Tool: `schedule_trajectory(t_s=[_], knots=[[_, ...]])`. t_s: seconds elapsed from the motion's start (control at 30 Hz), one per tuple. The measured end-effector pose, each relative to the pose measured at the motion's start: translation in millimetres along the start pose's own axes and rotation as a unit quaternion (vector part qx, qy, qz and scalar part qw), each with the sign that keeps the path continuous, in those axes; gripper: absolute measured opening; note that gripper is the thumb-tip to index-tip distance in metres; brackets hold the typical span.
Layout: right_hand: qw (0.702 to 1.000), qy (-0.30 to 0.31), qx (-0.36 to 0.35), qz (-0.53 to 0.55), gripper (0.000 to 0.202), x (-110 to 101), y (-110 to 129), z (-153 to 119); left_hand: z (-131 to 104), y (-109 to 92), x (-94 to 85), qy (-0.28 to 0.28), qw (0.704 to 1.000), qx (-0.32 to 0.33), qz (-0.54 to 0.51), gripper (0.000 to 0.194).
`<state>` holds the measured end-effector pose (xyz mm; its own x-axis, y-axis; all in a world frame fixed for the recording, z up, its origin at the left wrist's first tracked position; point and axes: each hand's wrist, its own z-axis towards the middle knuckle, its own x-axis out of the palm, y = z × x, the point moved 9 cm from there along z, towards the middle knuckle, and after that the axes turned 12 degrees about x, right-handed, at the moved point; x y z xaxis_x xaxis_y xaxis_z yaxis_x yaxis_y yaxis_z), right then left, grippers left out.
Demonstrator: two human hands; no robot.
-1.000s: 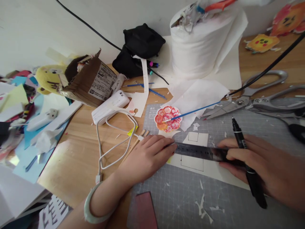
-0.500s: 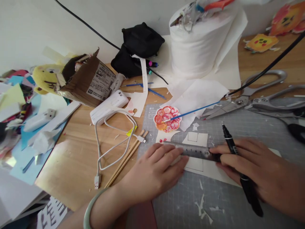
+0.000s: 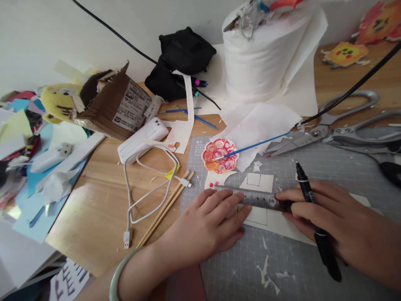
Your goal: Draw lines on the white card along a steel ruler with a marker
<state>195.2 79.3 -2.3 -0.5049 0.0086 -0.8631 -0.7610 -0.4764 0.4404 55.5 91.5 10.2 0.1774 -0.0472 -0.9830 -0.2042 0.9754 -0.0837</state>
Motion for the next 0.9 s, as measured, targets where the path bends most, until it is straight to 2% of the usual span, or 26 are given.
schedule_trajectory(t_s=[0.7,0.83,0.9], knots=[[1.000,0.001,0.013,-0.008,0.011,2,-1,2,-2,3,5.6,0.029,0.999,-0.018,-0.029,0.035],[1.000,-0.014,0.024,-0.006,0.008,-6,0,7,-2,3,6.2,0.028,0.999,-0.022,-0.035,0.035],[0.999,-0.028,0.041,0.013,0.015,-16,1,11,-2,3,6.6,0.027,0.999,-0.023,-0.036,0.035]])
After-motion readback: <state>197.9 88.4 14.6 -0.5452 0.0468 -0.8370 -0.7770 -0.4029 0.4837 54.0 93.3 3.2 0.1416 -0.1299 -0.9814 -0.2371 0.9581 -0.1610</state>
